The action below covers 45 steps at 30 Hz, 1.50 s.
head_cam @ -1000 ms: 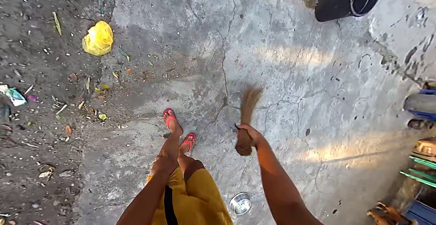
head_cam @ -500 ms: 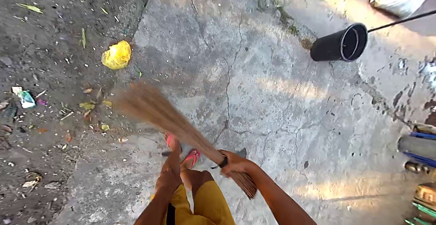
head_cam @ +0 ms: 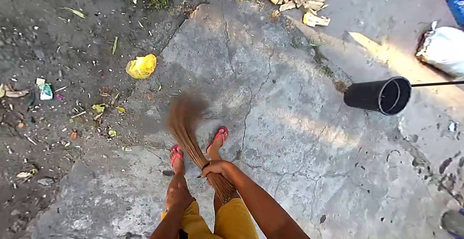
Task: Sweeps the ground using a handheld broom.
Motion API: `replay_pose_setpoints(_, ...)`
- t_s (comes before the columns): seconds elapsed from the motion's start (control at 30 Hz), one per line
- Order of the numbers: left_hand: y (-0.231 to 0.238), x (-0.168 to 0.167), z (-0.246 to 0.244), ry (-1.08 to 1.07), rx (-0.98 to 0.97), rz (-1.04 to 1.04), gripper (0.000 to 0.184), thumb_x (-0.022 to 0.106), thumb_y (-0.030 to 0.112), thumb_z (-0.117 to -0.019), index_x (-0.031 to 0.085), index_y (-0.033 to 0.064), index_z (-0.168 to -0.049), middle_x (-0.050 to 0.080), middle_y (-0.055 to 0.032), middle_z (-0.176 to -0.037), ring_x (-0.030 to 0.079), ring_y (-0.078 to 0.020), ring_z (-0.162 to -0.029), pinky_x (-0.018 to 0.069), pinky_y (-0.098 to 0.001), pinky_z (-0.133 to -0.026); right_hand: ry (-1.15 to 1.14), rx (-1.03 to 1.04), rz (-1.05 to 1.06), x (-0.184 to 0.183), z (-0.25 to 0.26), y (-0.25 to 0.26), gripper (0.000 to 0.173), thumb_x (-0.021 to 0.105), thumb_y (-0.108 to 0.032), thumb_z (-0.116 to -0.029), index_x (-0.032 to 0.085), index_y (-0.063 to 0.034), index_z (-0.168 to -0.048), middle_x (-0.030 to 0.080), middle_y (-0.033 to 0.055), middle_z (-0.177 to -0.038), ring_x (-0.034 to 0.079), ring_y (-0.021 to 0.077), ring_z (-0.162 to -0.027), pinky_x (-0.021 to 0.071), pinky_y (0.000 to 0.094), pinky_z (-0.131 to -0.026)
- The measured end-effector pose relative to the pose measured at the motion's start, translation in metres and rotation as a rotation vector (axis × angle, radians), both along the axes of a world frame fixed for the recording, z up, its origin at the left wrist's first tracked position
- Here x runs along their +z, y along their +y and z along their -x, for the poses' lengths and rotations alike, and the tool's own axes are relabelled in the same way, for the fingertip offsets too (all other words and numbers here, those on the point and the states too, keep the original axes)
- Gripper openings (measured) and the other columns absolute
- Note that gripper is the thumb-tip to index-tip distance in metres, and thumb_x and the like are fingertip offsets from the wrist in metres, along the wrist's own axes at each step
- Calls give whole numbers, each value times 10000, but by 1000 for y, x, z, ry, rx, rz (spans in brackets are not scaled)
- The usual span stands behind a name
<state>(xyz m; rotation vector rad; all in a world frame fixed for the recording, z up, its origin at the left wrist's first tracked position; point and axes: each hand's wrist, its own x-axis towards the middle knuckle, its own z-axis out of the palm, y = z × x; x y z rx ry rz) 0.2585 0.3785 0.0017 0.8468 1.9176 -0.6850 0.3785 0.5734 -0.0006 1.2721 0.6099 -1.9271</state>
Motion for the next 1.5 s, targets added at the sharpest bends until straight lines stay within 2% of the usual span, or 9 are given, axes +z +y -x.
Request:
replay_pose_setpoints(0.03, 2, 2, -14, 115, -19, -173, 905, 628, 698, -708, 628, 56, -1347, 677, -289, -1214, 695, -476, -1004, 551, -673, -781, 65, -23, 30, 9, -9, 12, 471, 712, -190, -904, 509, -62, -1309, 641, 93, -878, 652, 191, -707, 587, 402, -691)
replay_pose_setpoints(0.13, 88, 56, -8, -251, 191, 253, 814, 608, 471, -992, 284, 44, -1605, 353, -297, -1595, 422, -477, -1430, 367, -618, -1142, 136, -158, -4, 58, -85, 64, 481, 690, -126, -896, 474, -85, -1324, 614, 70, -793, 630, 188, -633, 583, 397, -632)
replay_pose_setpoints(0.17, 76, 47, -22, -114, 194, 118, 752, 659, 440, -924, 459, 14, -1510, 506, -311, -1476, 542, -494, -1311, 440, -647, -1058, 130, -208, -43, 75, -122, 71, 539, 700, -133, -875, 463, -93, -1357, 629, 78, -806, 643, 196, -644, 589, 400, -639)
replay_pose_setpoints(0.27, 69, 6, -23, -104, 106, 194, 701, 575, 482, -955, 478, 41, -1492, 542, -265, -1454, 597, -454, -1258, 526, -631, -965, -77, -359, -219, 110, -243, 78, 721, 737, -124, -798, 383, -87, -1424, 668, 151, -894, 693, 274, -698, 622, 457, -680)
replay_pose_setpoints(0.47, 126, 42, -44, -455, -226, 426, 673, 415, 327, -1089, 196, -71, -1585, 283, -349, -1603, 379, -543, -1424, 390, -664, -1090, -566, -842, -369, 116, -373, 120, 191, 399, -254, -1070, 508, -99, -1089, 587, 26, -697, 620, 139, -574, 571, 310, -550)
replay_pose_setpoints(0.83, 212, 81, -90, -314, -99, 384, 950, 659, 394, -951, 72, 193, -1670, 117, -402, -1623, 464, -654, -1264, 482, -751, -892, 130, -63, 14, 0, -111, 177, 402, 677, -177, -938, 503, -41, -1274, 625, 85, -847, 638, 177, -673, 584, 375, -669)
replay_pose_setpoints(1.1, 250, 72, -98, -285, -170, 385, 1073, 687, 493, -906, 2, 178, -1670, 122, -422, -1610, 512, -633, -1225, 505, -719, -890, 89, -377, -275, 80, -241, 277, 682, 708, -166, -824, 392, -86, -1422, 666, 111, -850, 697, 245, -679, 629, 427, -675)
replay_pose_setpoints(1.3, 273, 33, -85, -221, -83, 332, 1006, 712, 437, -877, 100, 316, -1665, 212, -379, -1599, 578, -587, -1139, 536, -688, -815, -371, -825, -431, 25, -222, 337, 167, 495, -241, -1048, 521, -98, -1129, 589, 31, -750, 618, 145, -629, 575, 331, -611)
replay_pose_setpoints(1.5, 324, 39, -71, -170, -109, 325, 923, 683, 461, -895, 194, 259, -1652, 243, -413, -1564, 533, -625, -1164, 498, -739, -814, -2, 80, -22, -41, 8, 277, 435, 706, -230, -900, 593, -34, -1271, 674, 125, -1014, 659, 215, -851, 570, 444, -789)
